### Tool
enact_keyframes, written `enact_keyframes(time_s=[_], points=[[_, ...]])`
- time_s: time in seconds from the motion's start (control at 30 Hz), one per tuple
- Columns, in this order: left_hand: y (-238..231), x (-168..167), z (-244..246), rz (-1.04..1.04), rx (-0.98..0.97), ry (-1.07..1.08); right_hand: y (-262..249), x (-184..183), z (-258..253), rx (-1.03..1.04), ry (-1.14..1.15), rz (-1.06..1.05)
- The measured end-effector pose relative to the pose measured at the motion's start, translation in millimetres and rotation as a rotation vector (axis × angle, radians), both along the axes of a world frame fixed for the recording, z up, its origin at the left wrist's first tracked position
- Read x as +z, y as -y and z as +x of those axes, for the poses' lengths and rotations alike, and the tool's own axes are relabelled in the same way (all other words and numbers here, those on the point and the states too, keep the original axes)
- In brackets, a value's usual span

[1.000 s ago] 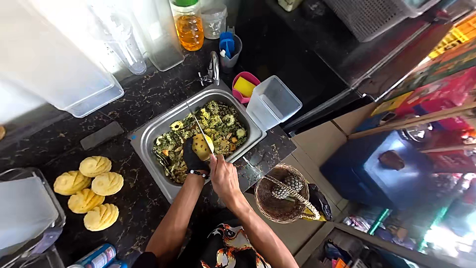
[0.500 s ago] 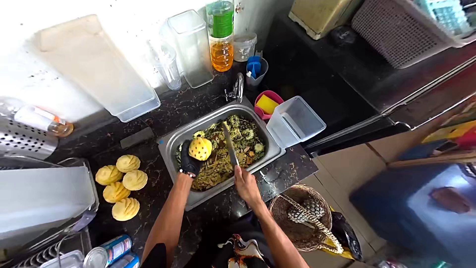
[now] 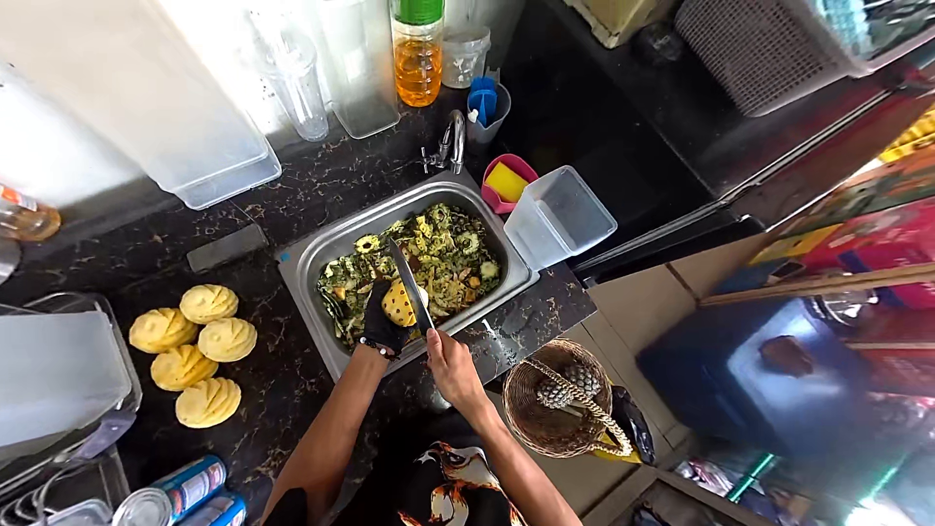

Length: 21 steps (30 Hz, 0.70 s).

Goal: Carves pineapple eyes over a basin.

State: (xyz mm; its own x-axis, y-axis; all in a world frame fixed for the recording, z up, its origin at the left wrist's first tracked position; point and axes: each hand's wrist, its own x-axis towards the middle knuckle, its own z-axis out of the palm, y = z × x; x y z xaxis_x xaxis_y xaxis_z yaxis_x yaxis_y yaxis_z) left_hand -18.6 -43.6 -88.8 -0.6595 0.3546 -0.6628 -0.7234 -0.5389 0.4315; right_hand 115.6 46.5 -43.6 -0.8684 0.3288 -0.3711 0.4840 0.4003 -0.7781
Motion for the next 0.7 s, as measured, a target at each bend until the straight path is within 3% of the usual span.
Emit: enact_keyframes(time_s=[0.17, 0.43, 0.6, 0.7], points=[[-4.6, 13.2, -3.3, -0.062, 0.033, -0.043, 6.1, 12.6, 16.1, -0.013, 0.039, 0.093], [-14.6, 21.8, 19.3, -0.117, -0.065, -0.104, -9.0, 10.2, -10.0, -0.062, -0.038, -0.070], [-20.7, 41.7, 11.8, -0.089, -0.025, 0.043, 1.8, 9.7, -8.3, -0.134, -0.186, 0.077], [-18.5, 41.2, 6.7, -0.105, -0.038, 0.018, 2.8, 17.5, -5.5, -0.101, -0.176, 0.124]])
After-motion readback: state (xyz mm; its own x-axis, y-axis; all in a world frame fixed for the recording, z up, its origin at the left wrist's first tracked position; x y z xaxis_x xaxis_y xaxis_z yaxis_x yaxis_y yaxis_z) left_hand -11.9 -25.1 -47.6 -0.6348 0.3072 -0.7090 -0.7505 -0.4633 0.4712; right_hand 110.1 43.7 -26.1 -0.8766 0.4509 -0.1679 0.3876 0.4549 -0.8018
